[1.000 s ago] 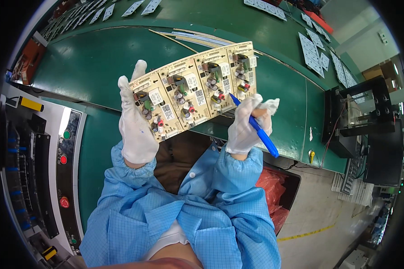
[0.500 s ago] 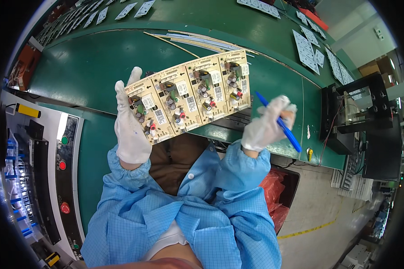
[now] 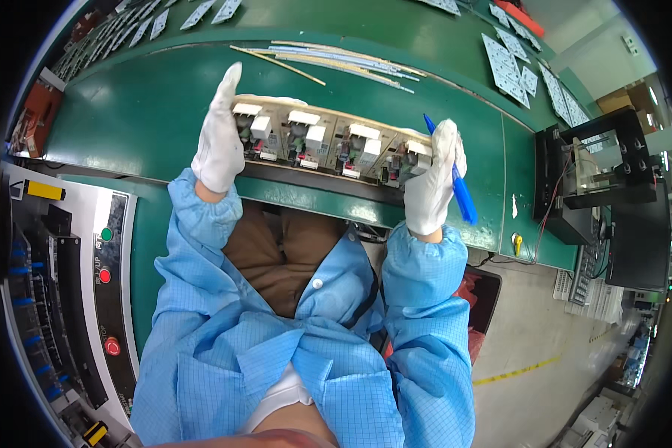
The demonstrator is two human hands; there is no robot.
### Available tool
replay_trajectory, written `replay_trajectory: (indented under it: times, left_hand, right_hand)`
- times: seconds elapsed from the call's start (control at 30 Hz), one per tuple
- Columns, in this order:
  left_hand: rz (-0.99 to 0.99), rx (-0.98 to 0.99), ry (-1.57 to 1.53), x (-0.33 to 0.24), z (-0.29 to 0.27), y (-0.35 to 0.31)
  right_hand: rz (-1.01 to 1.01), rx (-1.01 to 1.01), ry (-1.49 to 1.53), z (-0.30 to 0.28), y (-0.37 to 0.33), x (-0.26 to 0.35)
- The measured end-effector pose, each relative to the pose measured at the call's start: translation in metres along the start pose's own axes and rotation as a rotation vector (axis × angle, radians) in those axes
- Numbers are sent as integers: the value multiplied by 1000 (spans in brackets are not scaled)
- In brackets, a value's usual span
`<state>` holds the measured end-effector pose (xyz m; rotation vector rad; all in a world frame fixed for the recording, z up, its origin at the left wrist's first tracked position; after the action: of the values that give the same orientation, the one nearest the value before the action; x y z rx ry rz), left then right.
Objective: Inspecting, marking with a pen, and placing printed circuit boards into a testing machine on an electronics assembly line.
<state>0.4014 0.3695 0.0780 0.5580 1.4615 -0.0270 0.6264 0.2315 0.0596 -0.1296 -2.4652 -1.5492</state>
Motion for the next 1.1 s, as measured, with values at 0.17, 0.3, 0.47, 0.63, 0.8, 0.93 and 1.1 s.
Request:
replay_trajectory:
  times: [0.17,0.3,0.47,0.63,0.8,0.93,1.1]
  left_hand:
    - [-247,74,21,0,4,13]
    - [-224,61,385,18,4,41]
    - [-117,-63,296,34,-4,3]
    - [153,-280,276,28,5,-17]
    - [-238,-417,-80,5,-6,-5]
    - [-379,-578,-659,-3,3,2]
    - [-138,-504,-147,13,66,-18]
  right_hand:
    - [884,72,468,18,12,-3]
    - [884,303,429,34,33,-9]
    - [563,123,360,34,27,-14]
    - [294,59,345,54,31,-23]
    - [447,63,772,41,66,-26]
    - [677,-23,1063,17,65,22]
    - [493,-134,540,37,36,88]
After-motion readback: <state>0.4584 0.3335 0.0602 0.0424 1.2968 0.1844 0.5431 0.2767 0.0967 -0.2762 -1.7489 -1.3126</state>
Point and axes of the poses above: each hand's wrist, its own y-axis towards the middle knuckle, its own z-axis out of the palm, x = y × z, the point moved 1 cm from there along y, towards the middle knuckle
